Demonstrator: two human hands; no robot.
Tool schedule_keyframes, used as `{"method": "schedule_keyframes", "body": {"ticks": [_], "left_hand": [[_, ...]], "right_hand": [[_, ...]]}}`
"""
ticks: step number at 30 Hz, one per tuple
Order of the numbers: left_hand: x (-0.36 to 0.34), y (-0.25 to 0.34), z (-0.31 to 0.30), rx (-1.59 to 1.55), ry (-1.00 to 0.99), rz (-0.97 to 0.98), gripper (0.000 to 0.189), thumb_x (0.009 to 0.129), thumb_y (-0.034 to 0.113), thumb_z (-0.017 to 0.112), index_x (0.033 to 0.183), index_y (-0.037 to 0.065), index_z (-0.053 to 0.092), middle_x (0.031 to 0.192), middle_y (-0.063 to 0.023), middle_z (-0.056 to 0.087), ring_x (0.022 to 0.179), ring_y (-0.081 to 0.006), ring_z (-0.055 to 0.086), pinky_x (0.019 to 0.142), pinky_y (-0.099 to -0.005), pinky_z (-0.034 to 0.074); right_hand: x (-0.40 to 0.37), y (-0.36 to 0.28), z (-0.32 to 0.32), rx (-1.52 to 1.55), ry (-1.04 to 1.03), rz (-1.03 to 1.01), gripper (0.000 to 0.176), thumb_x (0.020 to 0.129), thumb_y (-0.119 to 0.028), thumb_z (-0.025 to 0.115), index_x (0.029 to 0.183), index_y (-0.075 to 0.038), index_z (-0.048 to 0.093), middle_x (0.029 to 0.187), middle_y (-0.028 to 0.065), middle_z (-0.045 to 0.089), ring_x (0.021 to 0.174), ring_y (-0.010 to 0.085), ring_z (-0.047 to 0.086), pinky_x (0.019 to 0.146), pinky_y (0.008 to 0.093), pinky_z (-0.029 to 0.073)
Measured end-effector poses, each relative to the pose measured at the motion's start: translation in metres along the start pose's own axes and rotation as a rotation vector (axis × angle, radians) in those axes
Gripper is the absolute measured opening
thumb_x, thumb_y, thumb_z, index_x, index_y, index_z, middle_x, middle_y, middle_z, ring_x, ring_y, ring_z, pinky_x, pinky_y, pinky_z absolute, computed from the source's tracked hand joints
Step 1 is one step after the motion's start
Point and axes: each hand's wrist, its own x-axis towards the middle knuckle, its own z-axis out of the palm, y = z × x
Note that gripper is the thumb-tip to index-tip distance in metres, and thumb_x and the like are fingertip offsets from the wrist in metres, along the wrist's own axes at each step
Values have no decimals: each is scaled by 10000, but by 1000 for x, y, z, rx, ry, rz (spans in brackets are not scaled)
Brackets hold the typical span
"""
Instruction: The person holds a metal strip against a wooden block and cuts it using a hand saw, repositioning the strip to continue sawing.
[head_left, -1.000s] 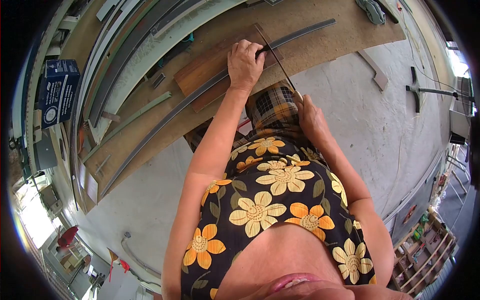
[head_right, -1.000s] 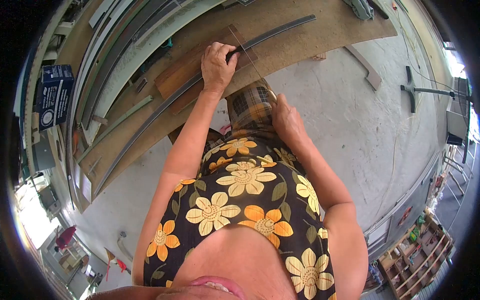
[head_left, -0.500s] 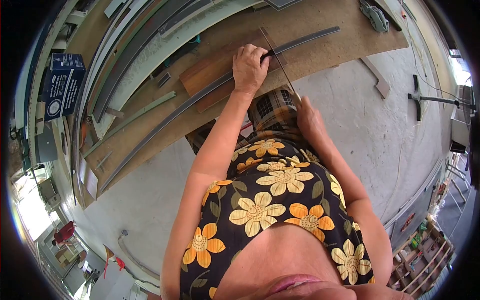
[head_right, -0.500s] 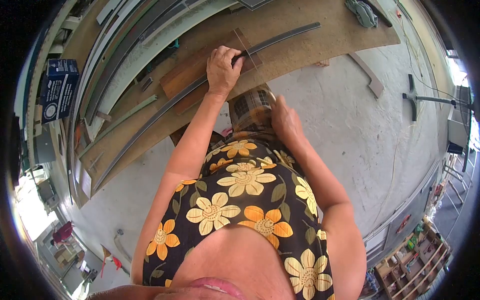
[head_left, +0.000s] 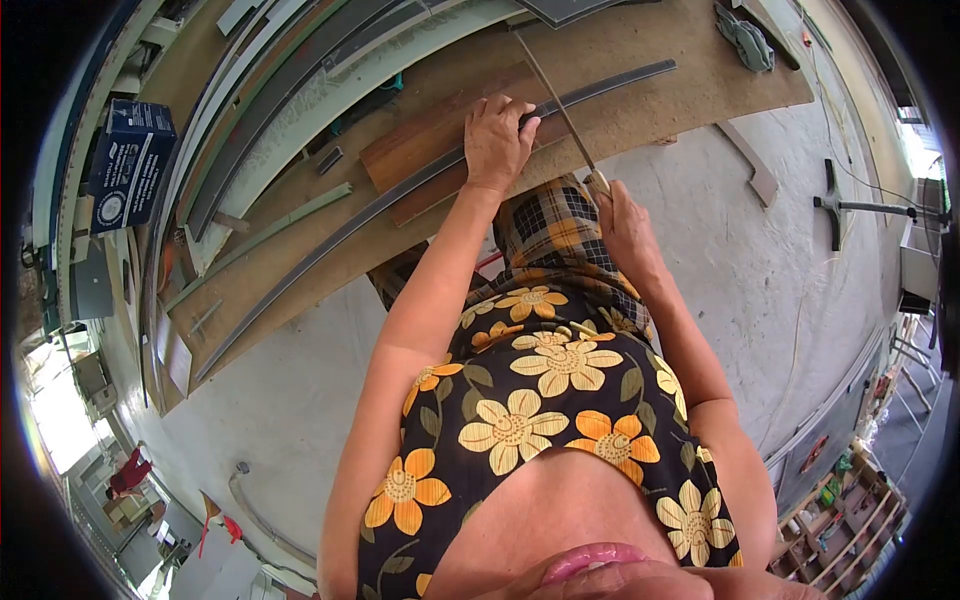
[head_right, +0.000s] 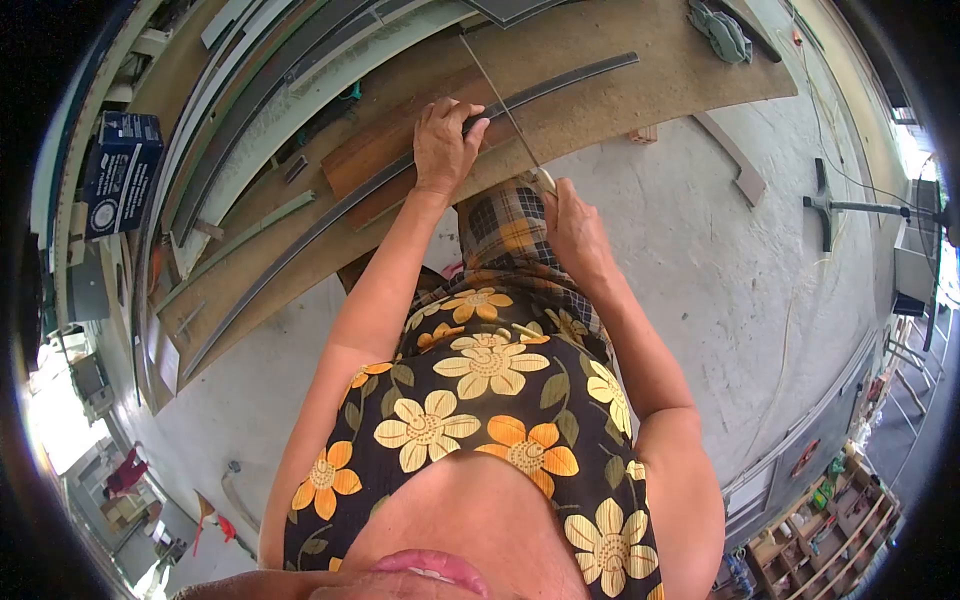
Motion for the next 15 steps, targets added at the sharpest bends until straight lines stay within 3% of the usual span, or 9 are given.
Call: {"method": "schedule_keyframes", "body": {"ticks": [15], "left_hand": [[2, 1, 1, -27, -9, -25, 195, 765, 194, 787, 929, 149, 690, 945, -19, 608, 957, -249, 590, 839, -403, 482]], "right_hand": [[16, 6, 18, -72, -52, 12, 237, 1040, -237, 456, 1015, -1, 468, 832, 344, 623, 827, 549, 601, 681, 592, 448]]}}
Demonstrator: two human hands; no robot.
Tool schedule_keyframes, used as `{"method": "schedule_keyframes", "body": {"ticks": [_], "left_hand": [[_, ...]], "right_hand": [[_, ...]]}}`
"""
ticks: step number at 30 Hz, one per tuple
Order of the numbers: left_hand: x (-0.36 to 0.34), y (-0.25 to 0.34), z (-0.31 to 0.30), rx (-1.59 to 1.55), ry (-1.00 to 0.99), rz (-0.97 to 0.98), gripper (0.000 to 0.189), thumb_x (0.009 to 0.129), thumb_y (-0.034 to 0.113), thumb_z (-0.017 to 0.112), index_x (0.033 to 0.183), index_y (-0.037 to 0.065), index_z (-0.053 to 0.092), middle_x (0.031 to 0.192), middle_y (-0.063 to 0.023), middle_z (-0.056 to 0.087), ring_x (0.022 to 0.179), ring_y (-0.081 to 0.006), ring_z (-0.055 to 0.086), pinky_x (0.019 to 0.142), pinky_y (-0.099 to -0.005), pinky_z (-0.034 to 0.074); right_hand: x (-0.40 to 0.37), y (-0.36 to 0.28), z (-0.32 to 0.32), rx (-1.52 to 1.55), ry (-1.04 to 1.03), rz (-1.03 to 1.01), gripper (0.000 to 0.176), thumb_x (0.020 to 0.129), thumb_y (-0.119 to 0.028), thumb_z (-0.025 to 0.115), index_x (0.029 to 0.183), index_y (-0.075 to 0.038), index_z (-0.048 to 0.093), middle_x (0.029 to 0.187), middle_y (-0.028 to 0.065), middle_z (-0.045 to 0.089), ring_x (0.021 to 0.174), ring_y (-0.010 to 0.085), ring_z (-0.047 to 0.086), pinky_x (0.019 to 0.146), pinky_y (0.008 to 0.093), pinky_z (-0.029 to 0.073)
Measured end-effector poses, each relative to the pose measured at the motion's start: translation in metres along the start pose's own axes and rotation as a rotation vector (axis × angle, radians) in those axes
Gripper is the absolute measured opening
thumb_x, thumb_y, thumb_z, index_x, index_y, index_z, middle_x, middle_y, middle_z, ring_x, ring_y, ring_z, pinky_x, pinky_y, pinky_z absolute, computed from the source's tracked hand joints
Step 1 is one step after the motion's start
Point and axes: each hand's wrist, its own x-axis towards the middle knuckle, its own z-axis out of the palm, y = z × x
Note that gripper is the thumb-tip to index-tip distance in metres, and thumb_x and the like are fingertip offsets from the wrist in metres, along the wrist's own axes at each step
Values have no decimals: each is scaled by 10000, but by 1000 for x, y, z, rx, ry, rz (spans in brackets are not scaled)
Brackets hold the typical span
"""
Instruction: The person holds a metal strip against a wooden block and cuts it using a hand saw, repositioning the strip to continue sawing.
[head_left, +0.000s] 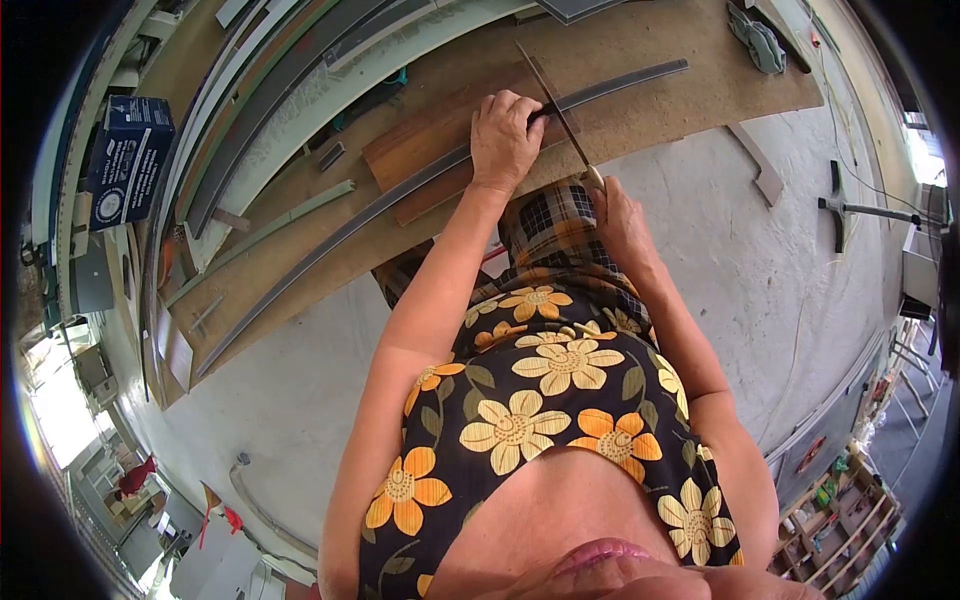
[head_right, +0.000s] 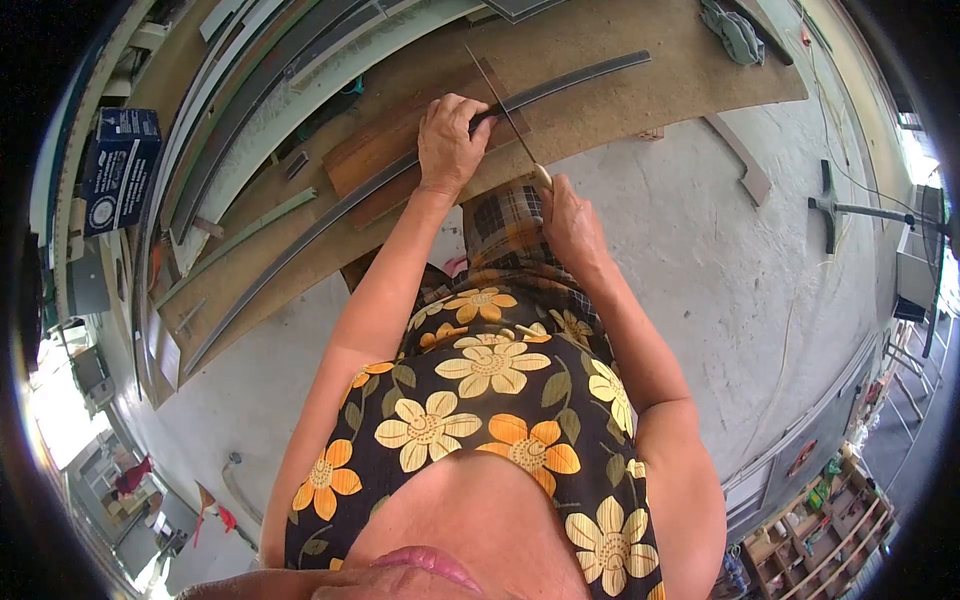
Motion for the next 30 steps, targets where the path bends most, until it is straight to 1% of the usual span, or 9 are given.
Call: {"method": "schedule_keyframes", "body": {"ticks": [3, 6, 9, 12, 18, 21, 24, 27, 30], "left_hand": [[0, 0, 0, 0, 4, 14, 197, 765, 195, 787, 929, 149, 689, 947, -20, 608, 959, -248, 591, 839, -405, 483], [1, -1, -1, -8, -19, -2, 188, 768, 190, 782, 926, 148, 690, 949, -22, 609, 959, -248, 592, 841, -405, 485], [0, -1, -1, -6, -16, 2, 183, 773, 186, 777, 929, 147, 689, 957, -22, 609, 964, -248, 590, 844, -404, 484], [0, 0, -1, -15, -20, -6, 183, 772, 184, 775, 928, 146, 688, 962, -24, 609, 965, -248, 589, 842, -403, 484], [0, 1, -2, 2, -23, -4, 187, 768, 183, 779, 931, 149, 694, 957, -16, 611, 961, -248, 589, 839, -409, 481], [0, 1, -2, -18, -32, -19, 189, 768, 181, 782, 934, 150, 697, 960, -14, 614, 971, -246, 590, 842, -409, 479], [0, 1, -2, -7, -31, -24, 189, 765, 181, 785, 930, 150, 698, 958, -15, 616, 979, -246, 592, 841, -409, 480], [1, 1, -3, -3, -30, -22, 186, 767, 182, 785, 928, 150, 698, 955, -16, 617, 984, -246, 592, 840, -408, 480], [0, 3, -4, 4, -33, -22, 185, 770, 183, 785, 930, 151, 699, 956, -16, 617, 987, -245, 592, 841, -409, 481]], "right_hand": [[0, 0, 0, 2, 1, 1, 239, 1040, -239, 457, 1010, -2, 465, 834, 347, 622, 831, 549, 602, 683, 596, 447], [7, -1, 2, -10, 27, -61, 243, 1037, -240, 459, 1006, 1, 461, 833, 350, 621, 833, 552, 598, 683, 600, 443], [35, -16, 1, -35, 6, -31, 247, 1033, -241, 465, 1007, 4, 455, 836, 353, 620, 843, 556, 591, 687, 605, 440], [43, -17, 10, -40, 38, -19, 246, 1029, -240, 468, 1005, 4, 455, 835, 354, 620, 848, 561, 582, 694, 610, 439], [-10, -5, 4, -10, -13, 83, 230, 1025, -235, 472, 1006, -6, 452, 838, 352, 623, 844, 563, 584, 703, 614, 438], [2, -4, 3, -38, 4, 16, 225, 1025, -233, 472, 1011, -9, 451, 839, 351, 623, 848, 559, 586, 705, 611, 440], [42, -18, 3, -32, -8, -25, 222, 1026, -232, 469, 1016, -11, 453, 843, 353, 621, 854, 560, 581, 707, 611, 437], [44, -21, 8, -29, 21, -24, 218, 1024, -227, 470, 1026, -9, 454, 842, 354, 620, 852, 561, 581, 705, 614, 432], [17, -8, 8, -20, -10, 32, 214, 1022, -223, 473, 1039, -11, 457, 845, 353, 622, 845, 561, 582, 698, 615, 431]]}}
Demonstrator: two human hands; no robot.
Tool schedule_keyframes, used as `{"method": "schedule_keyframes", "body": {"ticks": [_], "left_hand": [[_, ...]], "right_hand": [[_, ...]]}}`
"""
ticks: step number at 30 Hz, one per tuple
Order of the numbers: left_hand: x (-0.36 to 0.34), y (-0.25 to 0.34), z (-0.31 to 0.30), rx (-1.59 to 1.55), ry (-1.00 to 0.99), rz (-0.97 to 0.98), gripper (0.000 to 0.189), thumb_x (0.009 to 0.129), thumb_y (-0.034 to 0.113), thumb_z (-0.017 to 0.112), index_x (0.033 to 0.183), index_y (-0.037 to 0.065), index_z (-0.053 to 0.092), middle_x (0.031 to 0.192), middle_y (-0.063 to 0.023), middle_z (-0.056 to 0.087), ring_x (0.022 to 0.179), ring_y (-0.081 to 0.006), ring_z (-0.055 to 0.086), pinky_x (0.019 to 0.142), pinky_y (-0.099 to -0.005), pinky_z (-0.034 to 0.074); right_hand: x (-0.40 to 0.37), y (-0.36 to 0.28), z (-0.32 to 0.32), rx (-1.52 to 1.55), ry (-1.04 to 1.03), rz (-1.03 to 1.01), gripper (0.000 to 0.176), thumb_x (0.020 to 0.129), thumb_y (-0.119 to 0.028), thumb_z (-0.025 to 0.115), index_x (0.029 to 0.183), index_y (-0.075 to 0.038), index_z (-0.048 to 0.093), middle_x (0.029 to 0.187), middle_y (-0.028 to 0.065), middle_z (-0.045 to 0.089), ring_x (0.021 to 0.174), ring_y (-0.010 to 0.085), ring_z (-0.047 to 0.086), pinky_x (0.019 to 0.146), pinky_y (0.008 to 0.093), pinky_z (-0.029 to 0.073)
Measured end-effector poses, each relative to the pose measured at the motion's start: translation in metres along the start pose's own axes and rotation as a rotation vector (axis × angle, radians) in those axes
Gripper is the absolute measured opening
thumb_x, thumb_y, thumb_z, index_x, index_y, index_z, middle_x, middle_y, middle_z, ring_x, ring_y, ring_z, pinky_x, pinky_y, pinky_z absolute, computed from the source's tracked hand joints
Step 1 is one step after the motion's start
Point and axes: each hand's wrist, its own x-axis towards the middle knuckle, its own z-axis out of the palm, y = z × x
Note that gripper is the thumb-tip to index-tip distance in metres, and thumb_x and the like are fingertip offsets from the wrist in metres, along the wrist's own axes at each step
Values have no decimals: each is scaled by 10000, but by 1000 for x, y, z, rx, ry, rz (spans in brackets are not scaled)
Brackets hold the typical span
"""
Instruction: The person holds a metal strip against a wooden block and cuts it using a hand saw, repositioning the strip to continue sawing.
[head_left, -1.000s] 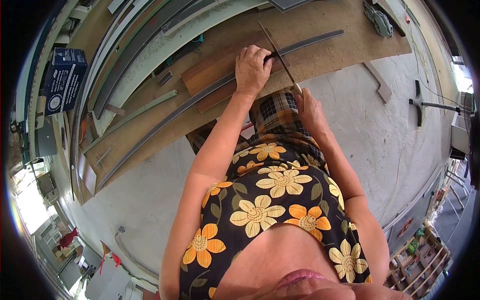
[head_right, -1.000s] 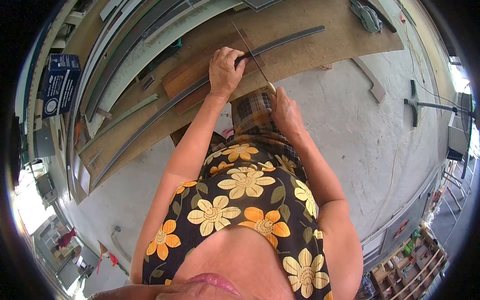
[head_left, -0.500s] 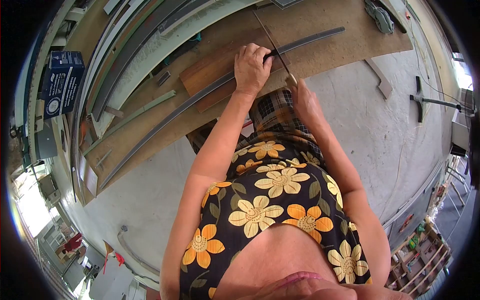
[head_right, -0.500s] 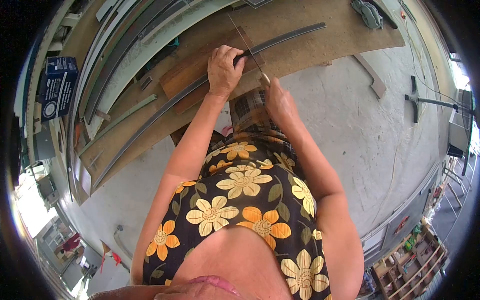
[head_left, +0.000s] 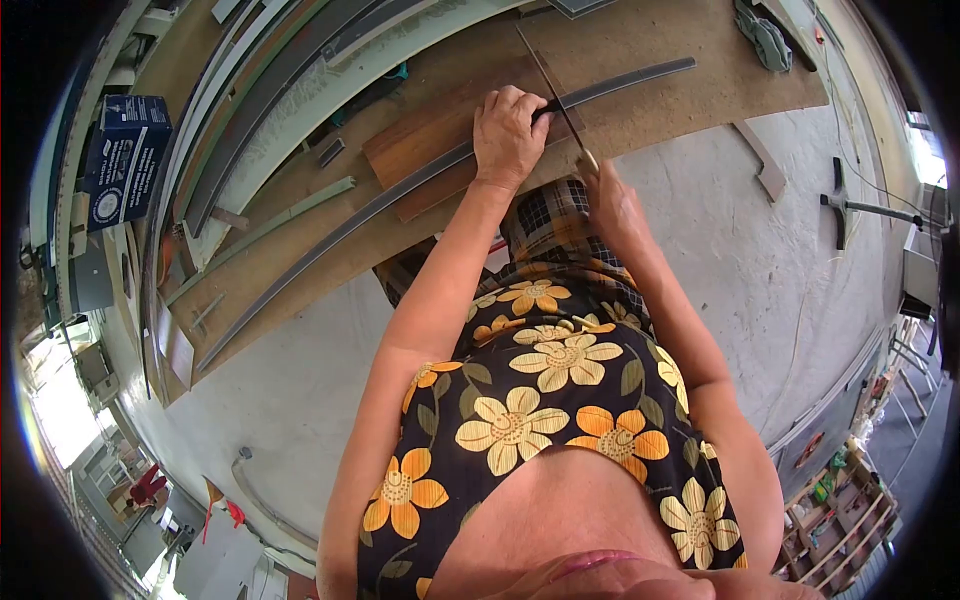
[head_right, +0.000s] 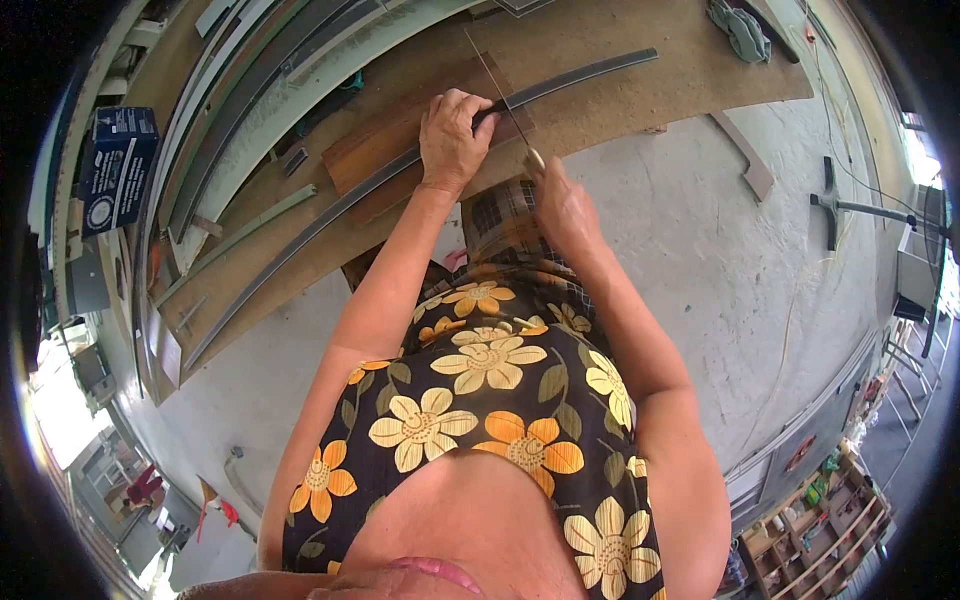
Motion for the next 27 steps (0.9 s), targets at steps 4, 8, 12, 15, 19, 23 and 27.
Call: {"method": "schedule_keyframes", "body": {"ticks": [4, 8, 12, 15, 19, 23, 27], "left_hand": [[0, 0, 2, -7, 2, -5, 186, 768, 189, 785, 929, 152, 700, 951, -17, 614, 984, -246, 590, 840, -409, 481], [0, -4, 4, -16, 23, 20, 188, 764, 197, 785, 927, 150, 703, 946, -17, 610, 975, -248, 588, 835, -409, 481], [0, -3, 3, -13, 25, 28, 189, 764, 201, 784, 928, 150, 705, 947, -16, 610, 973, -249, 588, 832, -411, 481], [-1, -2, 1, 5, -16, -3, 203, 789, 202, 771, 968, 146, 693, 973, -16, 608, 984, -251, 589, 864, -414, 473], [-2, -3, 4, 10, 3, 20, 212, 790, 207, 773, 977, 154, 688, 974, -16, 606, 983, -248, 589, 863, -410, 471], [-2, -3, 5, 12, 24, 36, 194, 781, 207, 779, 949, 158, 696, 961, -21, 611, 982, -252, 588, 858, -410, 475], [-1, -5, 6, 5, 14, 28, 191, 778, 206, 781, 939, 150, 693, 965, -31, 619, 994, -262, 588, 864, -410, 475]], "right_hand": [[-35, 10, -5, -7, -19, 38, 214, 1019, -226, 477, 1048, -15, 458, 851, 353, 624, 840, 566, 579, 698, 618, 431], [3, 0, -3, 8, 14, -25, 205, 1021, -216, 481, 1026, -13, 455, 868, 354, 612, 860, 568, 562, 694, 615, 420], [28, -15, 6, 17, 73, -60, 208, 1018, -213, 488, 1016, -9, 450, 866, 351, 605, 864, 569, 552, 694, 617, 412], [-2, 2, 5, 39, 24, -30, 235, 1020, -253, 467, 1071, -23, 465, 875, 354, 630, 864, 562, 590, 718, 616, 451], [-61, 24, -2, -20, -54, 126, 227, 1022, -244, 469, 1068, -22, 465, 886, 357, 623, 884, 559, 583, 721, 610, 447], [-83, 19, -32, 22, -77, 101, 231, 1034, -246, 457, 1049, -16, 469, 880, 348, 623, 887, 552, 582, 720, 595, 444], [-83, 18, -40, 17, -49, 36, 235, 1039, -250, 454, 1038, -16, 474, 877, 337, 625, 881, 546, 582, 720, 586, 444]]}}
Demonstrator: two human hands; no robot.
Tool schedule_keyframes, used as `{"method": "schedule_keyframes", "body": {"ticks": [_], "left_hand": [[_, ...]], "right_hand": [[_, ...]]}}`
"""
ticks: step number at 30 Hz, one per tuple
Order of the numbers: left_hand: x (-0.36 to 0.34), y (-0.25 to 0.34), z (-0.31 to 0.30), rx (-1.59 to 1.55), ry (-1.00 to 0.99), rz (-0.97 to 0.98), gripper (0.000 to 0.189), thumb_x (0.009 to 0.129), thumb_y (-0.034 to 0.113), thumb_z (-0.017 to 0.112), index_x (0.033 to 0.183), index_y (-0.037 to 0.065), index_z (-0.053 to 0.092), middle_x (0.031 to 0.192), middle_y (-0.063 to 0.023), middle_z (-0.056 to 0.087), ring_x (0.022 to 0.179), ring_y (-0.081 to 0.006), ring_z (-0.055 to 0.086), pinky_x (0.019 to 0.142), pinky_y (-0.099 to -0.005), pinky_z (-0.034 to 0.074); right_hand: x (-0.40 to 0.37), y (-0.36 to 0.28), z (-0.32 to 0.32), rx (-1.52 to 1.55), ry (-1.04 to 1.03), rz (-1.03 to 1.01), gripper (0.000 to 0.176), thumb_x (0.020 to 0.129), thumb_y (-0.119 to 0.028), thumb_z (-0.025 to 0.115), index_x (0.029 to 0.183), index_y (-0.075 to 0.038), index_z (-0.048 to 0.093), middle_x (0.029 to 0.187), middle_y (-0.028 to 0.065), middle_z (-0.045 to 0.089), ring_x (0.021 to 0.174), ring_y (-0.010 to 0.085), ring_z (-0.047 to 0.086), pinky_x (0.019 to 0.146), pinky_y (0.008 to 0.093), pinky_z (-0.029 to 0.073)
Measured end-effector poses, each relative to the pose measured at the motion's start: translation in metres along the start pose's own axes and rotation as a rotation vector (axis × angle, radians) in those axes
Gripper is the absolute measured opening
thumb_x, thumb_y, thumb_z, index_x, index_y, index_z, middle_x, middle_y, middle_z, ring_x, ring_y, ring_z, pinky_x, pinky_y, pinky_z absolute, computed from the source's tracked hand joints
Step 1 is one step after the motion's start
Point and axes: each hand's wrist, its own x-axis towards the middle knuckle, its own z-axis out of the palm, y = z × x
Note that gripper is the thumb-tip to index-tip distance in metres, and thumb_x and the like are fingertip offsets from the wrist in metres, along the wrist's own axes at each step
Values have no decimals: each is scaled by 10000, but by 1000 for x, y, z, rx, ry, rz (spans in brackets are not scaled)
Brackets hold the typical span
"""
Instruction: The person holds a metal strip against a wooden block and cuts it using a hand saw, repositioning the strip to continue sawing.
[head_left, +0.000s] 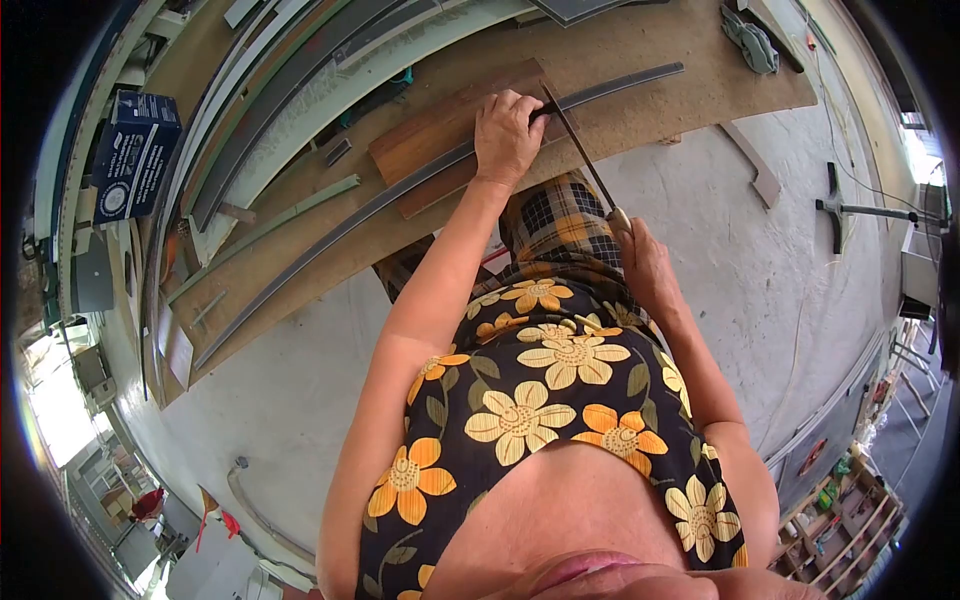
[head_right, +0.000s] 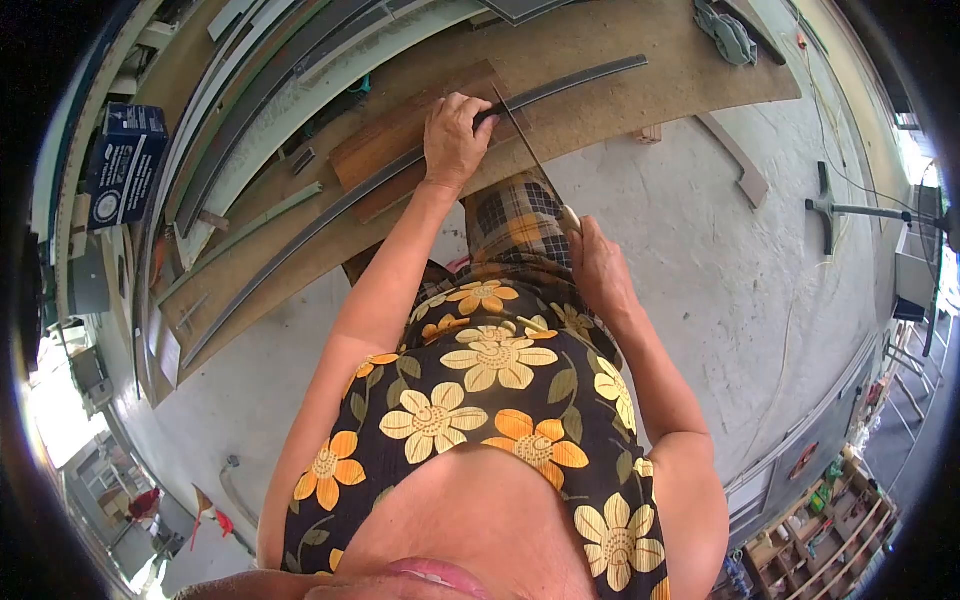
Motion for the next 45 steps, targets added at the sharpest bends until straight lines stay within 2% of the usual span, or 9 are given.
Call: {"method": "schedule_keyframes", "body": {"ticks": [7, 16, 20, 22, 26, 31, 34, 37, 45], "left_hand": [[1, -2, 2, -2, 17, 4, 226, 767, 188, 788, 951, 130, 669, 976, -55, 622, 1001, -275, 585, 876, -412, 476], [1, -5, 3, -13, -3, 19, 209, 777, 205, 778, 935, 132, 663, 963, -46, 613, 989, -278, 583, 869, -413, 479], [3, -1, -1, -32, -8, -4, 220, 778, 186, 777, 944, 108, 656, 968, -59, 617, 972, -289, 585, 866, -419, 477], [2, -2, -1, -21, -1, 2, 222, 778, 187, 777, 946, 108, 656, 968, -60, 617, 972, -288, 585, 865, -420, 477], [0, -4, 3, 5, 19, 32, 220, 774, 209, 783, 941, 131, 662, 966, -48, 613, 993, -275, 583, 865, -415, 482], [2, -2, 2, -13, 30, 21, 219, 798, 202, 771, 955, 103, 654, 961, -62, 613, 959, -297, 582, 867, -423, 474], [1, -2, 1, -16, 19, 16, 213, 796, 206, 772, 947, 105, 661, 958, -64, 615, 964, -294, 581, 868, -422, 474], [0, -7, 1, -10, 20, 37, 206, 783, 215, 780, 929, 116, 674, 956, -60, 617, 977, -284, 581, 870, -416, 478], [2, -4, 0, 9, -7, 8, 203, 779, 212, 783, 920, 116, 673, 944, -52, 616, 972, -278, 580, 854, -411, 481]], "right_hand": [[21, 7, 19, -17, 31, -15, 243, 1032, -259, 467, 1044, -16, 482, 876, 335, 631, 877, 545, 589, 713, 594, 448], [119, -33, 43, 24, 100, -101, 241, 1014, -244, 476, 1023, -3, 474, 877, 346, 625, 882, 556, 577, 728, 601, 447], [88, -12, 47, 8, 101, -79, 228, 1005, -235, 468, 1043, -10, 464, 889, 353, 632, 894, 560, 585, 736, 612, 457], [53, -3, 43, -21, 30, 44, 207, 1010, -220, 456, 1058, -19, 462, 877, 354, 628, 882, 561, 586, 723, 612, 455], [16, 10, 26, 15, -6, 12, 208, 1022, -227, 454, 1061, -23, 463, 859, 352, 622, 865, 564, 582, 707, 609, 446], [29, 8, 28, 12, 75, -20, 234, 1033, -243, 460, 1042, -9, 461, 852, 347, 617, 856, 559, 576, 699, 603, 436], [68, 7, 35, 42, 201, -157, 242, 1035, -248, 461, 1029, -6, 460, 854, 342, 618, 858, 553, 577, 701, 599, 437], [77, -15, 22, 66, 176, -115, 226, 1045, -236, 447, 1032, -11, 467, 861, 324, 596, 881, 545, 552, 703, 568, 426], [74, -10, 30, 85, 70, -83, 261, 1046, -263, 457, 1020, -4, 474, 896, 336, 606, 898, 556, 556, 717, 572, 428]]}}
